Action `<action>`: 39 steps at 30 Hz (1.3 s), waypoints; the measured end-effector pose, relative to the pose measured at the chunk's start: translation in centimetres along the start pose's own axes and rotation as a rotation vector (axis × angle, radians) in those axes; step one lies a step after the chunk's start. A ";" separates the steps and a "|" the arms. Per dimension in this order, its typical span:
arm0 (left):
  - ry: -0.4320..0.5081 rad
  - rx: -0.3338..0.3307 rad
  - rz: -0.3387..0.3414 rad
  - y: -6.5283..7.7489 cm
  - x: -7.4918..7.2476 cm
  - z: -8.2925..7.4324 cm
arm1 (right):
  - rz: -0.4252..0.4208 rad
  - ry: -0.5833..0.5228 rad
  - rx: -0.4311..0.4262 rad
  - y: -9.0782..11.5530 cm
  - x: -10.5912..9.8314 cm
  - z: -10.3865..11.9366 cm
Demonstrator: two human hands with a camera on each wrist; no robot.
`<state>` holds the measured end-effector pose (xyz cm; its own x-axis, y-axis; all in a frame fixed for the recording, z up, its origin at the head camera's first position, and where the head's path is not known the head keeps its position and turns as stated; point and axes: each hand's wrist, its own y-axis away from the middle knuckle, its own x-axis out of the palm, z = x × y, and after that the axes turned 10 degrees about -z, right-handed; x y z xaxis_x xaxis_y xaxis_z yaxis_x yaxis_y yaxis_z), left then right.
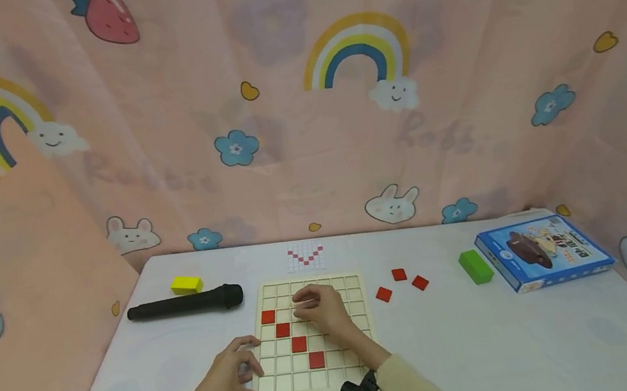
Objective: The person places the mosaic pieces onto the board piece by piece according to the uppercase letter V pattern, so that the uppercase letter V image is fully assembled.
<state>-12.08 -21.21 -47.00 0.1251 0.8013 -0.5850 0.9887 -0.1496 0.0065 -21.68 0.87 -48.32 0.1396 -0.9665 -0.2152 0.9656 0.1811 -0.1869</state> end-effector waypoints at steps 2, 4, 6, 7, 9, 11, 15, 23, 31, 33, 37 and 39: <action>-0.019 -0.013 -0.012 0.1 0.0 -0.2 | -0.031 0.003 0.017 0.3 -1.0 -0.2; -0.039 -0.018 -0.024 0.1 0.0 -0.4 | -0.069 0.017 0.024 0.6 -2.0 -0.4; -0.057 -0.017 -0.032 0.2 0.0 -0.6 | -0.106 0.040 0.029 0.9 -3.3 -0.7; -0.063 -0.013 -0.037 0.2 0.1 -0.6 | -0.123 0.047 0.029 1.0 -4.0 -0.8; -0.076 -0.005 -0.040 0.2 0.1 -0.7 | -0.152 0.059 0.041 1.3 -5.5 -1.0; -0.083 0.002 -0.042 0.1 0.1 -0.7 | -0.166 0.073 0.047 1.6 -7.1 -1.2; -0.123 -0.011 -0.043 0.0 0.1 -0.9 | -0.195 0.157 0.057 2.0 -10.3 -1.9; -0.137 -0.024 -0.040 -0.1 0.2 -0.9 | -0.296 0.394 0.055 2.7 -13.9 -3.6; -0.136 -0.013 -0.044 0.0 0.2 -0.8 | -0.300 0.409 0.055 2.4 -13.9 -4.2; -0.122 -0.015 -0.041 0.0 0.1 -0.8 | -0.296 0.389 0.054 2.2 -13.7 -4.1; -0.088 -0.016 -0.036 0.1 0.1 -0.7 | -0.291 0.377 0.067 2.0 -13.6 -4.1; -0.072 -0.019 -0.036 0.1 0.1 -0.6 | -0.292 0.376 0.073 2.0 -13.7 -4.2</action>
<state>-11.91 -20.74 -46.57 0.0839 0.7622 -0.6419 0.9939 -0.1102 -0.0009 -22.63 15.19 -49.79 -0.2163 -0.8401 -0.4975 0.9672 -0.1148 -0.2266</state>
